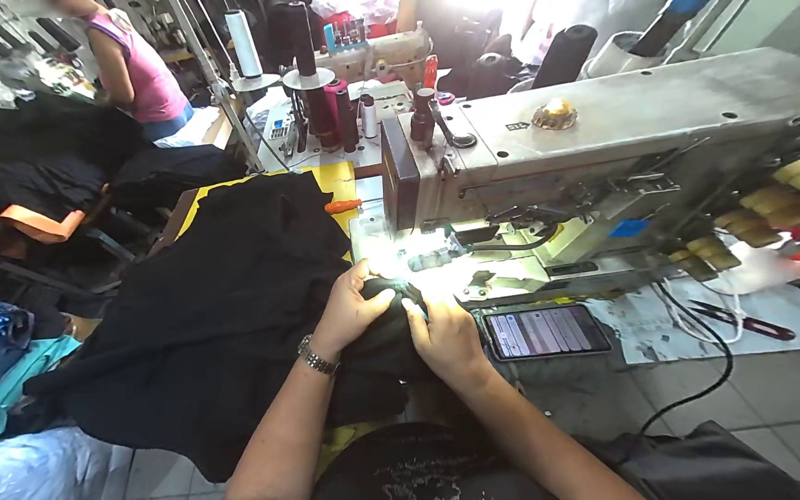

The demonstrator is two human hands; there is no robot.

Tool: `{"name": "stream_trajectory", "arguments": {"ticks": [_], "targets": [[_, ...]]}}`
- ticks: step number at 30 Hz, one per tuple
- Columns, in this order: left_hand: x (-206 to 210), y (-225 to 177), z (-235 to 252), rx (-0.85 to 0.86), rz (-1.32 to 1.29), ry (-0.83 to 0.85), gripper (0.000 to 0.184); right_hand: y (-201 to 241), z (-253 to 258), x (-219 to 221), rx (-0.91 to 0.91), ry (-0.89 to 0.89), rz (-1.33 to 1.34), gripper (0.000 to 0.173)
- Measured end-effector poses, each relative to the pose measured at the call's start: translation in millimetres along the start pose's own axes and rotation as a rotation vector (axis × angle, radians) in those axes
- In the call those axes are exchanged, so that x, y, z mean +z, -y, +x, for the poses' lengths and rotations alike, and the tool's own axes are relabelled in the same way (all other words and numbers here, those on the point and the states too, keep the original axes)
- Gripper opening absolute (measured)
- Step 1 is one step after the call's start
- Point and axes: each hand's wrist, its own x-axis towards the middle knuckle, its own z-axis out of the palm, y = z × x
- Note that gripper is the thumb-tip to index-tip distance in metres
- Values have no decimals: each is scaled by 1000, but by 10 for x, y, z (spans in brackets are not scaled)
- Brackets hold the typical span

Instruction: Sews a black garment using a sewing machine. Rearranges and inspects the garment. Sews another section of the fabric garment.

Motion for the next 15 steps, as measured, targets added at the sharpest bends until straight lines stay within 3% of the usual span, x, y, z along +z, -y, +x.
{"name": "stream_trajectory", "arguments": {"ticks": [15], "targets": [[11,9,2,11,6,-17,14,-4,2,0,-4,0,12,31]]}}
